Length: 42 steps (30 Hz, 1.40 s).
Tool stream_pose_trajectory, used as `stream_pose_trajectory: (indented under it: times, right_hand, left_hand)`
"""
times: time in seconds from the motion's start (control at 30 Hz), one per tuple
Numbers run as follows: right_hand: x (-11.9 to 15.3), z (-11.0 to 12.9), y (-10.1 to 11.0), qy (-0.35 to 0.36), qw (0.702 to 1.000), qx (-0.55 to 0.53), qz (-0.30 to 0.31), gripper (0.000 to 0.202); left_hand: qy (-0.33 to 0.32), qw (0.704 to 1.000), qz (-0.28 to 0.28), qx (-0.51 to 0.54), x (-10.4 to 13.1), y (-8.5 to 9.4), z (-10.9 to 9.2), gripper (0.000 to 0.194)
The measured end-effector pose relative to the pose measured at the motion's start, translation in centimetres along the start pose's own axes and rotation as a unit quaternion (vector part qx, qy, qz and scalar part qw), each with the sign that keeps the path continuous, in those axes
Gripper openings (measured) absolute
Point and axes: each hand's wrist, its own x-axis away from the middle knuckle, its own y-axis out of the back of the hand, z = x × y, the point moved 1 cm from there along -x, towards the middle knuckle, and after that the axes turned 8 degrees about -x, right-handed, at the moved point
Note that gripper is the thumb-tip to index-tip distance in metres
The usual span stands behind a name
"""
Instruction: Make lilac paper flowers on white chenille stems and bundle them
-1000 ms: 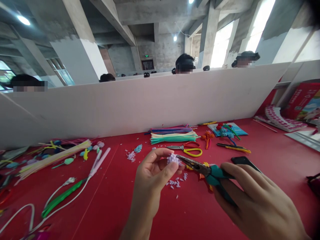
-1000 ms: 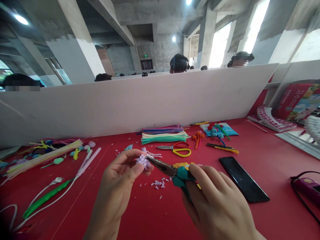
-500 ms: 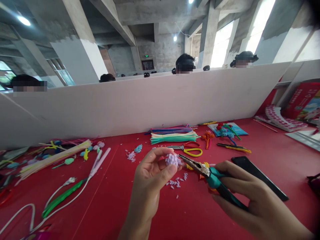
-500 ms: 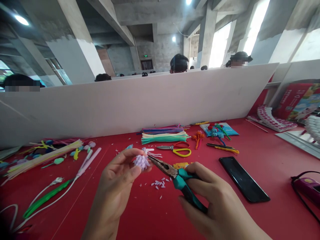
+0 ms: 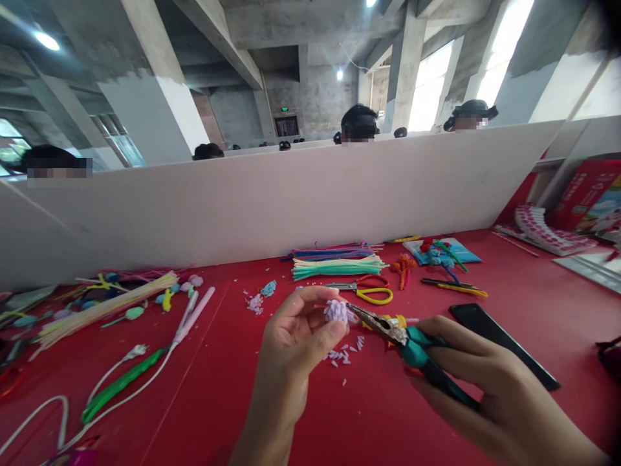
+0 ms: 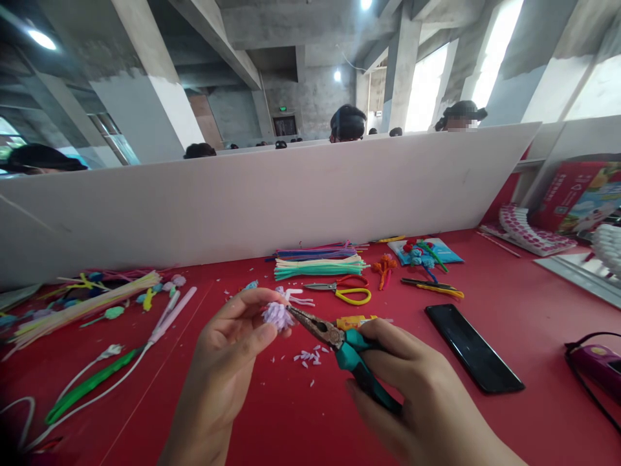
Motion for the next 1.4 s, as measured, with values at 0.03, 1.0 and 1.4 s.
stream_pose_trajectory:
  times: [0.03, 1.0, 1.4]
  right_hand:
    - [0.0, -0.1, 0.0, 0.012, 1.0, 0.011, -0.005, 0.013]
    - [0.7, 0.1, 0.2, 0.052, 0.992, 0.105, -0.049, 0.008]
    - [0.2, -0.1, 0.2, 0.073, 0.99, 0.112, -0.041, 0.011]
  left_hand:
    - [-0.002, 1.0, -0.001, -0.003, 0.0, 0.0, 0.0, 0.019]
    - [-0.015, 0.997, -0.068, -0.029, 0.2, -0.6, -0.3, 0.02]
    - [-0.01, 0.998, -0.058, -0.032, 0.3, -0.6, -0.3, 0.018]
